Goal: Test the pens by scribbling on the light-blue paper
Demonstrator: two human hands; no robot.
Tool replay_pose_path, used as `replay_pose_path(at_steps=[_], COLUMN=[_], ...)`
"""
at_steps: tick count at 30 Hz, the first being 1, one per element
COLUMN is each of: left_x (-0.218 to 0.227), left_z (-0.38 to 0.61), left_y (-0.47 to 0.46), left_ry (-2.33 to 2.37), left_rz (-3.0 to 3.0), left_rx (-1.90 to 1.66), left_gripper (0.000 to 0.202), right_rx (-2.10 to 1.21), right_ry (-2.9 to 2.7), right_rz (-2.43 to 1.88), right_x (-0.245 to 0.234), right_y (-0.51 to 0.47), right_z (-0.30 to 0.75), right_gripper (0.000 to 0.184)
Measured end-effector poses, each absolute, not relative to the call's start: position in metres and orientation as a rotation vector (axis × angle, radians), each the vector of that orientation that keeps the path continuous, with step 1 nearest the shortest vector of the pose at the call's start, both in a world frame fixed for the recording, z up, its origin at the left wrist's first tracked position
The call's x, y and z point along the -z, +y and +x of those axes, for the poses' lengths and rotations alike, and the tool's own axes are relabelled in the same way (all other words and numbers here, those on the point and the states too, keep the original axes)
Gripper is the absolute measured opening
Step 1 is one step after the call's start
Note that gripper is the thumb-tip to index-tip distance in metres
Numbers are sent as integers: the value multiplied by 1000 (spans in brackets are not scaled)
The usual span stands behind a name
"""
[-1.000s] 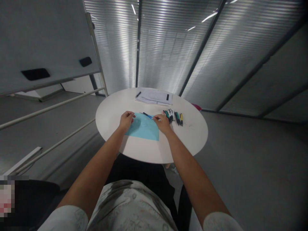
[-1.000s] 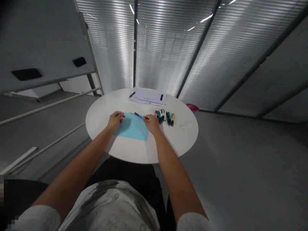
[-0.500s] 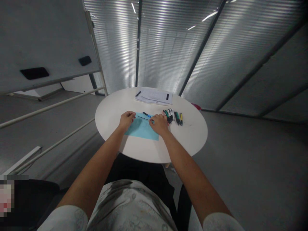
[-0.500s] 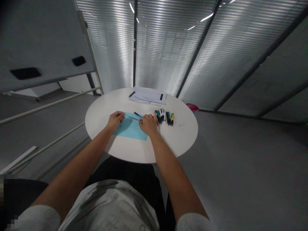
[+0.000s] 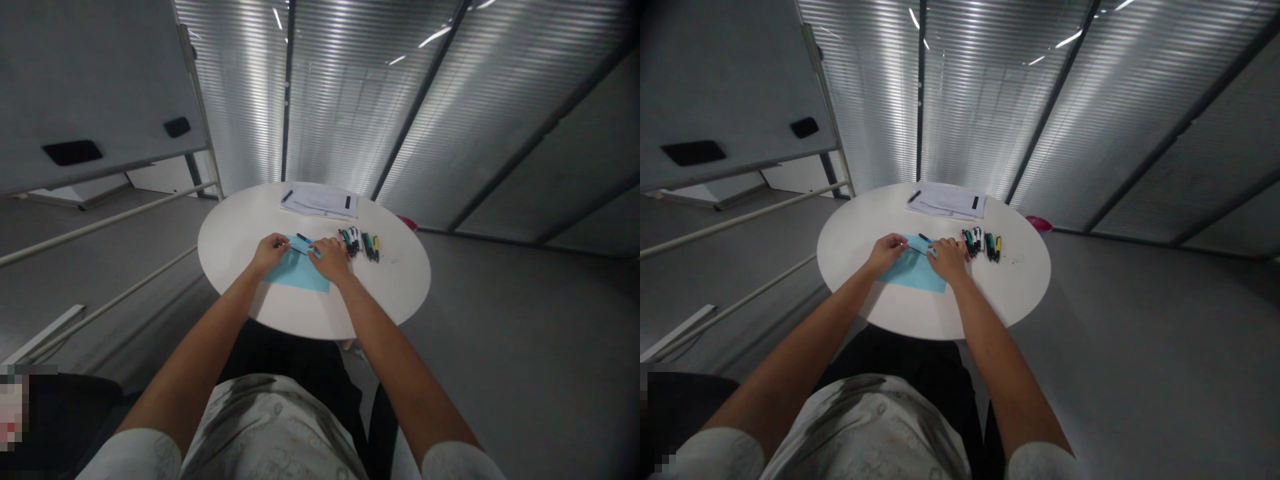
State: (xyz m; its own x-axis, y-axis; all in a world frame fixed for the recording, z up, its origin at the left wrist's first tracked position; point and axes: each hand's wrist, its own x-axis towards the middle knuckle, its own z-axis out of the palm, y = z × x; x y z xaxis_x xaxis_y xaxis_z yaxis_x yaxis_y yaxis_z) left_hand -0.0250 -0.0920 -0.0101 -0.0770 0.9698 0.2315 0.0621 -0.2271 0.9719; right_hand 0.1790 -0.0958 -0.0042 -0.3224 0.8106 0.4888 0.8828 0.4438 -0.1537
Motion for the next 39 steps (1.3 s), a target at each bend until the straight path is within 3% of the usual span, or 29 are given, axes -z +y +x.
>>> replay_pose_path(at_steps=[6, 16, 23, 39], left_x=[13, 11, 14, 22], left_z=[-25, -23, -25, -24], left_y=[-91, -94, -91, -86], left_ry=[1214, 1080, 1158, 1473], left_rz=[1687, 1691, 1630, 2010], left_rx=[-1319, -1202, -1352, -1212], left_gripper=[18, 17, 15, 17], right_rx=[135, 120, 133, 118], right_ry=[-2287, -2331, -2322, -2364], right_rz=[-1300, -1248, -1265, -1331], right_x=[0, -1, -1, 6], right_y=[-100, -101, -101, -97], right_z=[173, 171, 173, 173], right_gripper=[26, 25, 31, 20])
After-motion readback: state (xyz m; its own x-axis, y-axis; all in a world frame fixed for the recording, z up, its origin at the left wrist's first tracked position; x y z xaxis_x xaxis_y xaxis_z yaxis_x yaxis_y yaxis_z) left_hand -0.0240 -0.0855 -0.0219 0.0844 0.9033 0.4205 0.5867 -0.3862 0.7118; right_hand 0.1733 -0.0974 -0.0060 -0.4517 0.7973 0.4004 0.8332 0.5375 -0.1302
